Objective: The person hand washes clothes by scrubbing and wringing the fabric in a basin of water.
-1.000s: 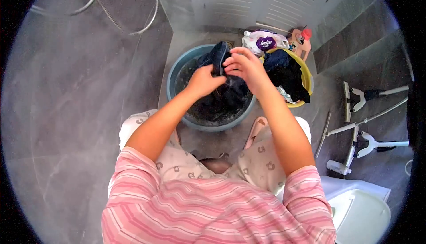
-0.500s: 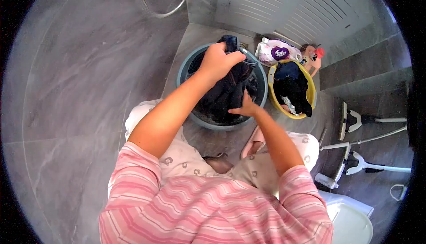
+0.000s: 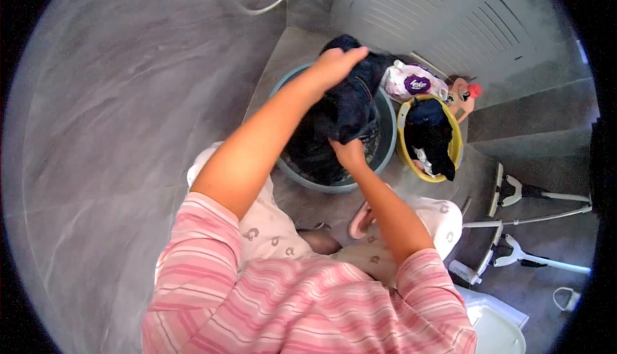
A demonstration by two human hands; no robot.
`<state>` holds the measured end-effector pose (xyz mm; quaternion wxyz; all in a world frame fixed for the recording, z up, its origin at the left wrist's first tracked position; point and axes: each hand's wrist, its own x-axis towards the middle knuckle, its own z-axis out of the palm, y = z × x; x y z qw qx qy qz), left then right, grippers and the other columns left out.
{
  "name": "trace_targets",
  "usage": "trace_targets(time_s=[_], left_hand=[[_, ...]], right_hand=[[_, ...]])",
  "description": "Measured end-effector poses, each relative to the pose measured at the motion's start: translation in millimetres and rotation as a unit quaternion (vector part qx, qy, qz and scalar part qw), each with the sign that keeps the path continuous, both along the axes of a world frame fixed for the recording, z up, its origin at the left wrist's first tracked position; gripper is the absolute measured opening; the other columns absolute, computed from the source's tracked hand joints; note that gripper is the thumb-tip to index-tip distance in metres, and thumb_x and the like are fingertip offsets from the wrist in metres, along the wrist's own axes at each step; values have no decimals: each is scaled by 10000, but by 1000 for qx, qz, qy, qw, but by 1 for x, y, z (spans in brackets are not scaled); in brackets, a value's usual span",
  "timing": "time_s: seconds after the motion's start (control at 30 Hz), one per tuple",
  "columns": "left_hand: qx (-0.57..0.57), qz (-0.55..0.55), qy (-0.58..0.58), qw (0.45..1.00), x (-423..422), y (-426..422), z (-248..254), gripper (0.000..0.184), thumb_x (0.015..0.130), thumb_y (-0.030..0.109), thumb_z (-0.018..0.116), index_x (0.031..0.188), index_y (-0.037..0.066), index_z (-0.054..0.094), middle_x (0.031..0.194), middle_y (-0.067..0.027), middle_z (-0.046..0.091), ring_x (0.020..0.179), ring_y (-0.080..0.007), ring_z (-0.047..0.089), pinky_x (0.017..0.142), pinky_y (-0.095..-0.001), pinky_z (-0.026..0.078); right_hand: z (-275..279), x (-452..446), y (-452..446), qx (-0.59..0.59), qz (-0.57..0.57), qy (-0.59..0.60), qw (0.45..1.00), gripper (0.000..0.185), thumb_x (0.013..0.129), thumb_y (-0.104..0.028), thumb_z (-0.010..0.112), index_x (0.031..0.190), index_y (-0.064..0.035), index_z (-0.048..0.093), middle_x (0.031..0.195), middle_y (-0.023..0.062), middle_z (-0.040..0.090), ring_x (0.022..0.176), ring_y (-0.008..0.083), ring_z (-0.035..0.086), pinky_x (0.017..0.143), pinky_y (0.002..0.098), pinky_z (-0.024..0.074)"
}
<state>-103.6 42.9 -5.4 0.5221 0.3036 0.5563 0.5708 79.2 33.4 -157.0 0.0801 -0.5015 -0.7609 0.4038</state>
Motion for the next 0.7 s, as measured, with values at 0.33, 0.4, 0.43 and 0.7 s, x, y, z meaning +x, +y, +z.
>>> trace_targets(time_s=[0.33,0.4,0.43,0.7], left_hand=[[-37,31,115,992,-6,-13,-28,627,769,365,621,1204,-48,438,1185,-189,503,1066,-255,505,910,-331,386],[-58,93,298,948,-7,-22,-38,607,748,319,626,1213,-24,441,1195,-225,495,1101,-309,493,938,-357,376],[-113,81,426,894,-7,-31,-30,565,731,284,607,1196,-6,472,1179,-241,509,1080,-345,513,909,-372,410],[-290,-460,527,653,56,-94,-18,651,730,530,566,1101,-5,548,1096,-238,566,991,-366,559,841,-412,455]], right_hand=[[127,3,20,-145,-37,190,970,199,756,-143,631,860,27,636,776,61,652,691,148,592,664,292,459],[138,5,21,-139,-16,278,950,231,743,-133,629,887,48,631,819,65,640,707,152,589,681,280,460],[145,4,24,-174,-43,310,934,227,744,-122,630,902,41,630,855,84,647,732,167,605,700,295,473],[177,14,46,-317,-187,479,797,211,805,-134,597,937,30,601,895,111,641,787,221,627,730,331,494]])
